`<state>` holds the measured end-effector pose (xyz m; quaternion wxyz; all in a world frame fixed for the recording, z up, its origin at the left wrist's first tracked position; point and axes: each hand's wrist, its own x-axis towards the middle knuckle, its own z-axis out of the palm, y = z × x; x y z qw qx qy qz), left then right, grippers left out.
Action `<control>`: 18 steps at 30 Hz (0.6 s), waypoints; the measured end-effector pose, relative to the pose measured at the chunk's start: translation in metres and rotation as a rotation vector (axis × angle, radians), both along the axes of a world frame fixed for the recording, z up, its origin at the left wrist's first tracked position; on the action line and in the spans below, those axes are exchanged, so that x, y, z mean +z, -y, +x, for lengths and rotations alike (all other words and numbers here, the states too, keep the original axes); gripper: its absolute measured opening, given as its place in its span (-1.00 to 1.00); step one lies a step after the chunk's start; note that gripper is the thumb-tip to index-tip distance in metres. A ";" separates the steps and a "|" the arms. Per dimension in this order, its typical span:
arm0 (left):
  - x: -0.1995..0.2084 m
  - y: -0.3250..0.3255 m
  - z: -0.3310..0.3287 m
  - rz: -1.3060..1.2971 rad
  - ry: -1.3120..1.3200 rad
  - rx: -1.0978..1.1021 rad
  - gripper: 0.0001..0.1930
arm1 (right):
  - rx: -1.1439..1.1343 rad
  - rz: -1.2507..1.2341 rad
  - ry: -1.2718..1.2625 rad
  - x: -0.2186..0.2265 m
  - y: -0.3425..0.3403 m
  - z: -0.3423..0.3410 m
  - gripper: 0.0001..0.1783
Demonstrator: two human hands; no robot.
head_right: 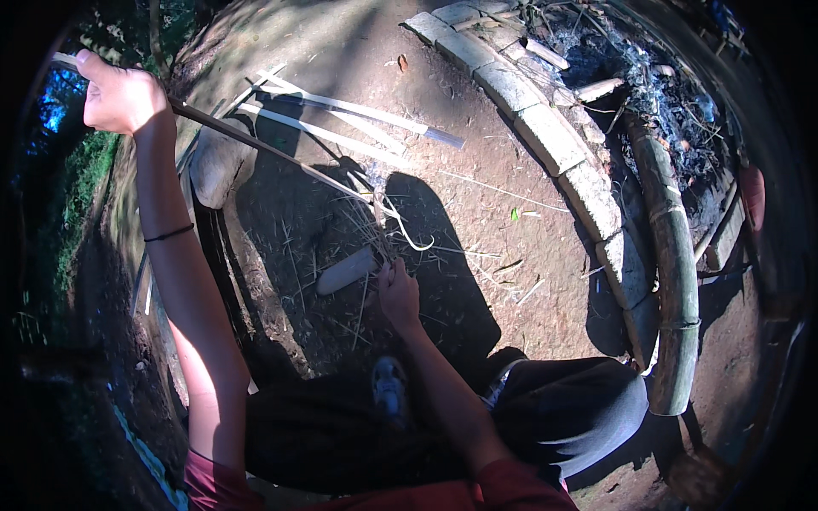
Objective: The person splits and shaves a long strip of bamboo using a curved sickle.
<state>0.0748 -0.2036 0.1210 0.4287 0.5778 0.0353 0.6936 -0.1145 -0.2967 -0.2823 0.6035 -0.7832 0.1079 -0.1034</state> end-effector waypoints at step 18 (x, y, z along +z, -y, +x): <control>0.007 -0.004 0.034 0.104 -0.119 -0.038 -0.31 | 0.067 0.099 -0.047 0.044 -0.006 0.008 -0.74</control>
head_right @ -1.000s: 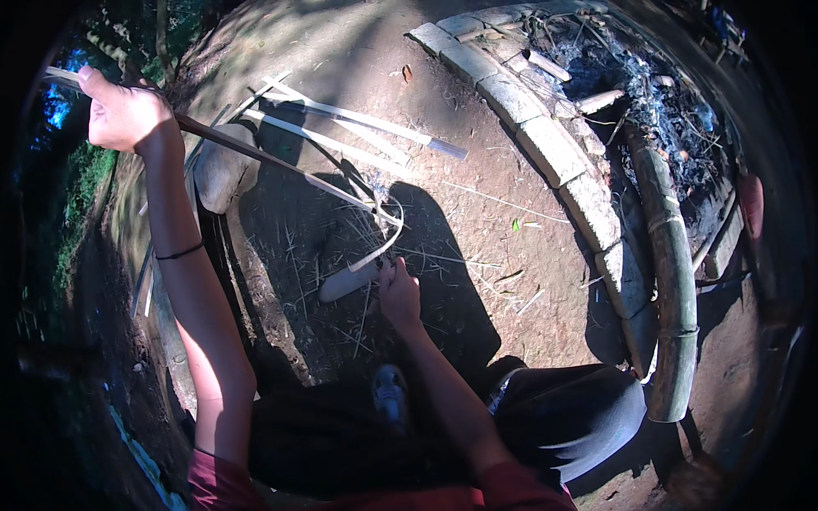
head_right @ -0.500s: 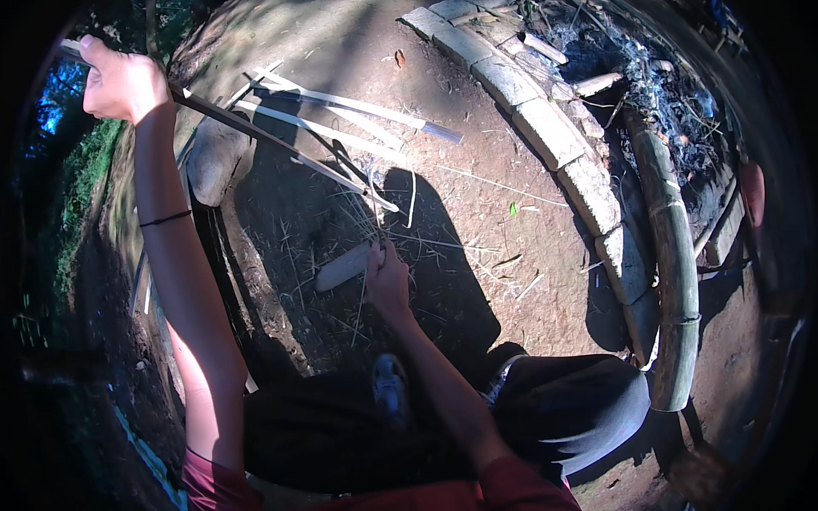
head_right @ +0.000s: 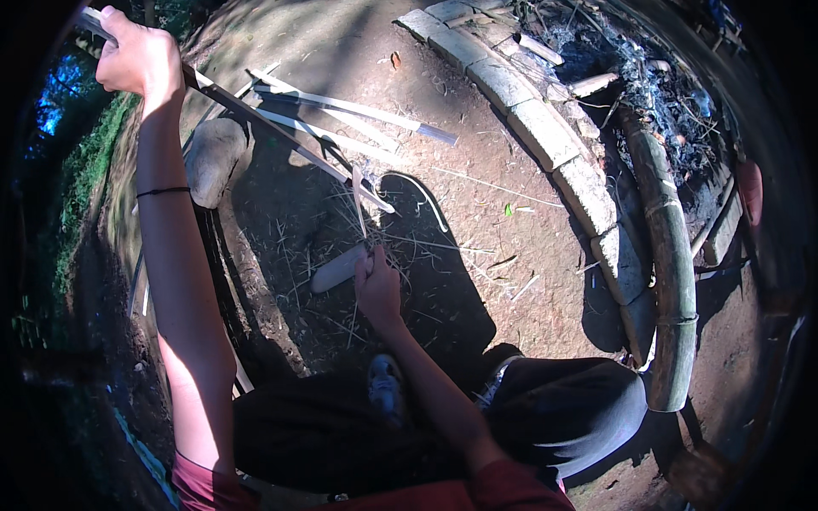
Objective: The person splits and shaves a long strip of bamboo using a curved sickle.
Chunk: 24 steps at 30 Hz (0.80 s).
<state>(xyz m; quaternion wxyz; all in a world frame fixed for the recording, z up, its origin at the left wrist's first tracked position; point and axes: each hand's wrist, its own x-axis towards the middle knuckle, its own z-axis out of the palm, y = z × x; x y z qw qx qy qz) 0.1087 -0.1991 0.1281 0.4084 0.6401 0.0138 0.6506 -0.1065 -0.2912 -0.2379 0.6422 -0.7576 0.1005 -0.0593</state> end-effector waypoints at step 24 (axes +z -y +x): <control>-0.010 0.004 0.013 0.043 -0.028 -0.031 -0.39 | -0.159 -0.025 -0.037 -0.024 0.008 -0.012 -0.72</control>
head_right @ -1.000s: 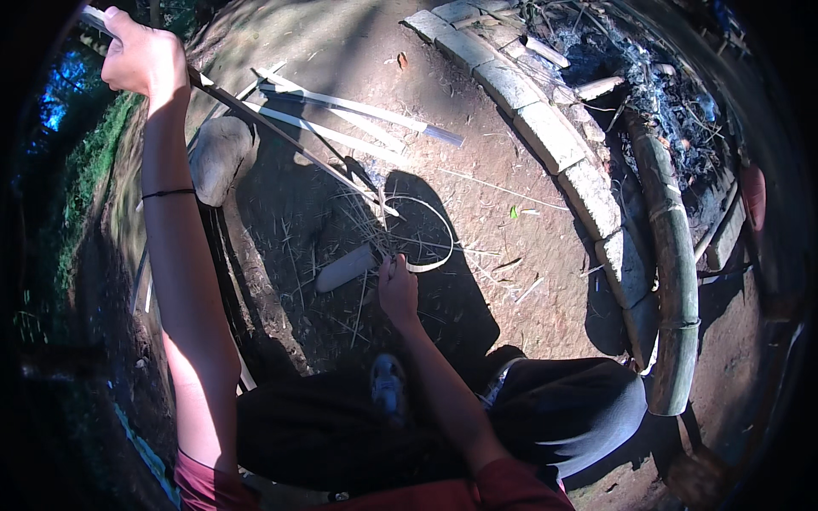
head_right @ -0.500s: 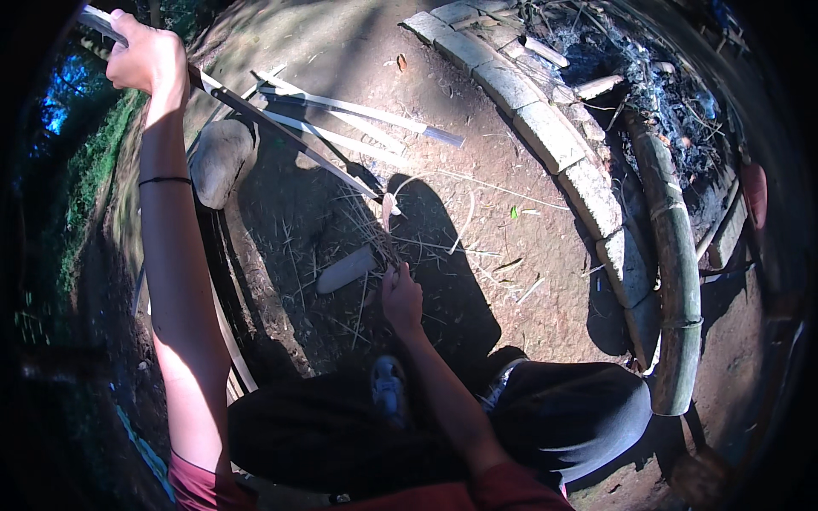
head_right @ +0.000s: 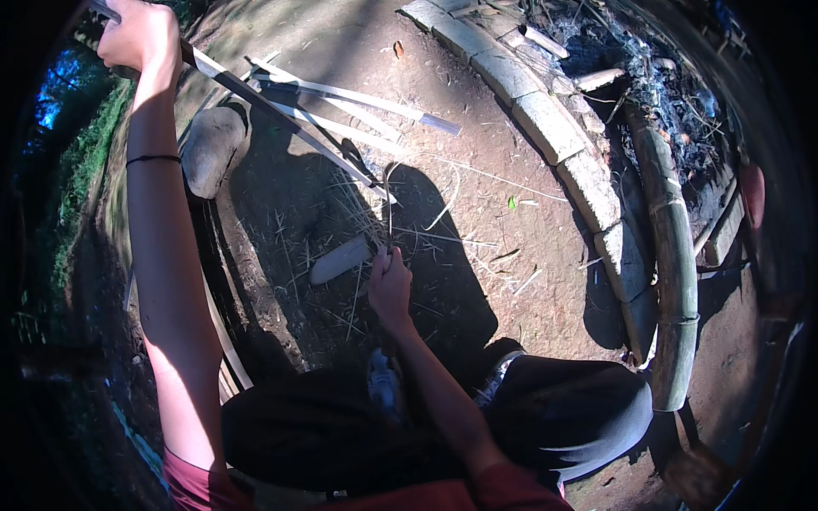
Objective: The person splits and shaves a long strip of bamboo using a curved sickle.
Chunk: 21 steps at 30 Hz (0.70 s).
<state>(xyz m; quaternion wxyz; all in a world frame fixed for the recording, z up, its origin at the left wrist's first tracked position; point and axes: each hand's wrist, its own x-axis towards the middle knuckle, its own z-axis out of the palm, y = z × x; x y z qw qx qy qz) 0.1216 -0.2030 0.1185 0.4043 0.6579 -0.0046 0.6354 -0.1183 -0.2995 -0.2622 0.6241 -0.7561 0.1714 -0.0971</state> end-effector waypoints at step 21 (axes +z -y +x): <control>0.004 -0.013 0.001 0.016 -0.006 -0.012 -0.45 | 0.089 0.004 -0.044 -0.020 0.001 -0.021 -0.76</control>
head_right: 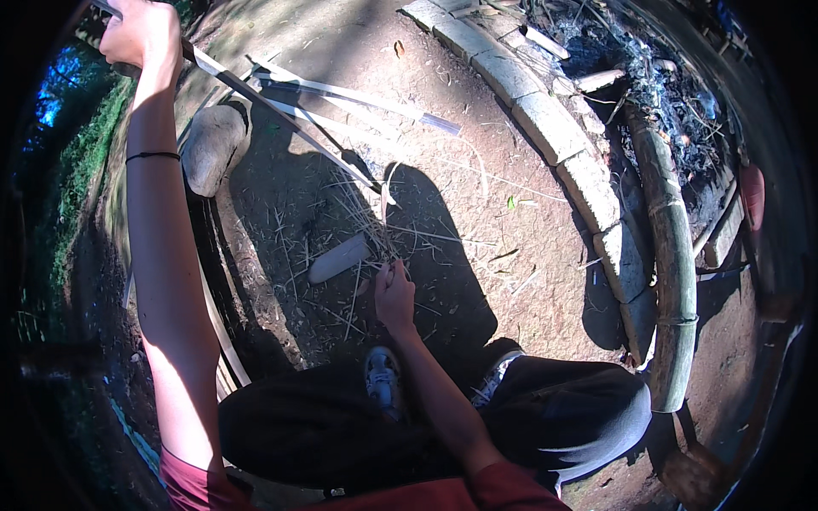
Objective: The person splits and shaves a long strip of bamboo using a curved sickle.
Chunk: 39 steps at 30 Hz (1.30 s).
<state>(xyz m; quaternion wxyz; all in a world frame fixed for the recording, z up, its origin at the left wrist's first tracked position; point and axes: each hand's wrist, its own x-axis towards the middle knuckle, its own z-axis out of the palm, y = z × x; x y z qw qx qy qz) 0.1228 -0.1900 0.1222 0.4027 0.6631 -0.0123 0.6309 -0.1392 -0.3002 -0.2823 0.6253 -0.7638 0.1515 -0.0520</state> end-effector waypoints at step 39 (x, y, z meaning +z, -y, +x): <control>0.000 -0.020 0.003 0.067 -0.043 -0.019 -0.53 | 0.103 0.105 0.125 0.040 -0.015 0.005 -0.73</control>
